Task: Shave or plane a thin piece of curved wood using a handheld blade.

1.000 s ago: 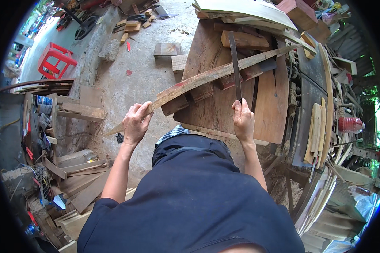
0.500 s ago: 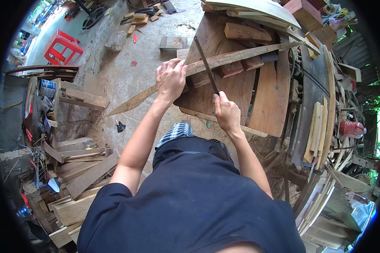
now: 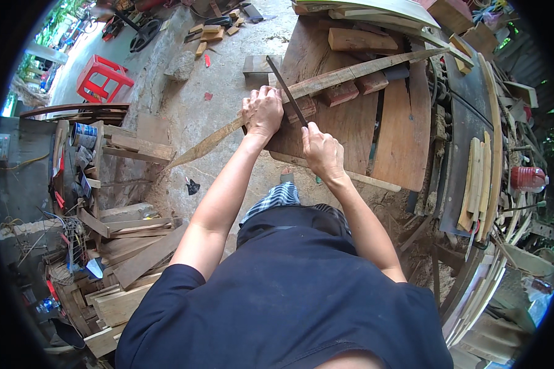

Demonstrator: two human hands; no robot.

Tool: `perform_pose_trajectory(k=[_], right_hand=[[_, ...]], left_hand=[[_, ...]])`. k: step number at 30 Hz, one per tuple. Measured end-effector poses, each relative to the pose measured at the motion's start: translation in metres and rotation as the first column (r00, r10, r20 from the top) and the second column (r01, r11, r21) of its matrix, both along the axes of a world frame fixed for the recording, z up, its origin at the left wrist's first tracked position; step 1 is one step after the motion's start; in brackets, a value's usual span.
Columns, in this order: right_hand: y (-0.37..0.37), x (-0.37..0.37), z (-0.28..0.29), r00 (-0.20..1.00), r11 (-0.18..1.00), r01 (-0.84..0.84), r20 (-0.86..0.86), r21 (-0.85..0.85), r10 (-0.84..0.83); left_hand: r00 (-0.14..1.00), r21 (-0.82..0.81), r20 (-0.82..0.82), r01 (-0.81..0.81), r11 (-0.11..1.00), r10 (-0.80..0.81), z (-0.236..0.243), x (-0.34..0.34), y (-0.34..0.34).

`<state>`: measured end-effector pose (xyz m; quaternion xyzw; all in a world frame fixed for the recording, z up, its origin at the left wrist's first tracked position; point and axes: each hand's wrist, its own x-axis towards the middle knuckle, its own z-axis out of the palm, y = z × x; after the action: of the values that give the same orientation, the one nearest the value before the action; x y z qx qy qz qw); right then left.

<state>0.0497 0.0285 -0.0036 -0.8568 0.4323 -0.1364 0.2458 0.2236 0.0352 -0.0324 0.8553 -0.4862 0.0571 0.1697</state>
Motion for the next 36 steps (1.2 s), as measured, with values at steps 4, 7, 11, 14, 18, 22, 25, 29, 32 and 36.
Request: perform_pose_trajectory(k=[4, 7, 11, 14, 18, 22, 25, 29, 32, 36], right_hand=[[0.001, -0.001, 0.003, 0.998, 1.0, 0.022, -0.051, 0.0, -0.022], [0.003, 0.003, 0.007, 0.999, 1.0, -0.012, -0.039, 0.012, 0.013], [0.008, 0.004, 0.003, 0.997, 0.999, -0.015, -0.076, 0.05, 0.019], [0.006, 0.001, 0.004, 0.999, 0.992, 0.017, -0.046, 0.124, -0.011], [-0.001, -0.005, 0.0, 0.999, 0.994, 0.034, -0.027, 0.103, -0.032], [-0.003, -0.006, 0.008, 0.999, 0.996, 0.008, -0.048, 0.088, -0.004], [0.001, -0.002, 0.009, 0.998, 0.999, 0.003, -0.068, 0.05, 0.0], [-0.001, -0.003, 0.006, 0.999, 0.999, 0.009, -0.047, 0.044, -0.007], [0.0, 0.0, 0.007, 0.998, 0.999, -0.002, -0.056, 0.036, 0.004], [0.003, 0.0, 0.009, 1.0, 0.998, -0.012, -0.028, 0.06, 0.014]], left_hand=[[1.0, -0.01, -0.012, -0.004, 1.0, 0.004, 0.001, 0.0, 0.002], [1.0, -0.04, 0.022, 0.007, 0.999, -0.006, 0.0, 0.0, 0.002], [0.999, -0.022, 0.031, -0.007, 1.0, 0.008, 0.0, 0.0, 0.002], [1.0, -0.021, 0.028, -0.004, 1.0, 0.005, 0.003, -0.002, 0.002], [1.0, -0.043, 0.012, -0.013, 0.999, 0.013, 0.0, -0.001, 0.002], [1.0, -0.026, 0.014, -0.012, 1.0, 0.012, 0.002, -0.001, 0.002], [1.0, -0.016, -0.011, -0.021, 1.0, 0.021, 0.003, -0.002, 0.002], [1.0, 0.026, -0.018, -0.023, 0.999, 0.024, 0.004, -0.002, 0.001], [1.0, 0.01, -0.001, -0.017, 1.0, 0.017, 0.001, -0.001, 0.001], [0.999, 0.008, 0.027, -0.019, 1.0, 0.019, -0.003, 0.001, 0.001]])
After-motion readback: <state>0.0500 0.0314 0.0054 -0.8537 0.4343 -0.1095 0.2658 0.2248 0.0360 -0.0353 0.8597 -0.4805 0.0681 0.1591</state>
